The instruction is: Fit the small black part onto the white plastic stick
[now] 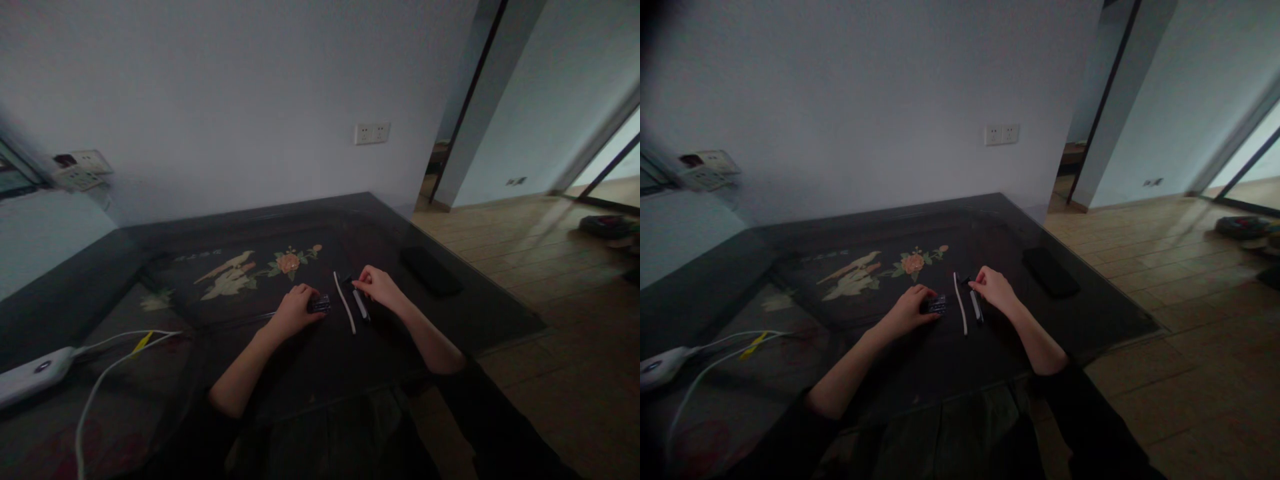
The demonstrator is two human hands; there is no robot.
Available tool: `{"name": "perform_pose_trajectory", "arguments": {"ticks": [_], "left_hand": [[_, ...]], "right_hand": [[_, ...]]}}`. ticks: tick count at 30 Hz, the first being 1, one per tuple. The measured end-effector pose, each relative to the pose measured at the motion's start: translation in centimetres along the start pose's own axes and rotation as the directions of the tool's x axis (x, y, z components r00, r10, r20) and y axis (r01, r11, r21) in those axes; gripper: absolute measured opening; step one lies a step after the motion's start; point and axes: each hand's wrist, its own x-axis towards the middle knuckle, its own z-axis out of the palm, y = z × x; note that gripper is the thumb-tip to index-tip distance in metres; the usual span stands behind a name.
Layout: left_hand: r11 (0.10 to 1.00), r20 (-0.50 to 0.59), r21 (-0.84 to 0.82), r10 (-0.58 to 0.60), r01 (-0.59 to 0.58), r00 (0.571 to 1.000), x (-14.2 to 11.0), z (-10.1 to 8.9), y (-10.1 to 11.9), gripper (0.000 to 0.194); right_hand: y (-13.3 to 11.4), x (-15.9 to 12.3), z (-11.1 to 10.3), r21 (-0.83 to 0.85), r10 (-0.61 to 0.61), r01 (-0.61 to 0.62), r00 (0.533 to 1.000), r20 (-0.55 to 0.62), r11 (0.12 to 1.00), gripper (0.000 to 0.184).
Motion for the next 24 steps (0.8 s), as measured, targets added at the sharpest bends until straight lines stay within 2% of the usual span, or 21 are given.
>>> {"name": "perform_pose_trajectory", "arguments": {"ticks": [4, 8, 13, 18, 22, 24], "left_hand": [[1.0, -0.007, 0.01, 0.007, -0.007, 1.0, -0.1, 0.2, 0.1, 0.036], [0.997, -0.094, -0.072, 0.03, -0.037, 0.995, 0.2, 0.5, 0.6, 0.035], [0.987, -0.183, -0.104, 0.105, -0.125, 0.977, 2.2, 0.8, 3.3, 0.036], [0.983, -0.163, -0.054, 0.166, -0.177, 0.973, 5.2, 2.2, 6.4, 0.043], [0.989, -0.114, 0.021, 0.149, -0.147, 0.982, 6.7, 4.0, 8.0, 0.045], [0.992, -0.079, 0.059, 0.116, -0.111, 0.99, 7.0, 4.8, 8.5, 0.046]], "right_hand": [[0.0, 0.0, -0.1, -0.006, -0.003, 0.003, 0.999, -0.032, 1.0, 0.016], [0.1, 0.1, -0.3, -0.004, 0.0, 0.0, 0.996, -0.085, 1.0, 0.016], [0.5, 0.6, -1.1, 0.018, -0.028, 0.032, 0.983, -0.183, 0.999, 0.016], [1.3, 1.3, -2.5, 0.025, -0.026, 0.033, 0.971, -0.237, 0.999, 0.017], [2.0, 1.5, -2.7, -0.05, 0.001, -0.015, 0.963, -0.271, 0.999, 0.015], [2.3, 1.6, -2.5, -0.106, 0.002, -0.029, 0.968, -0.249, 0.994, 0.014]]}}
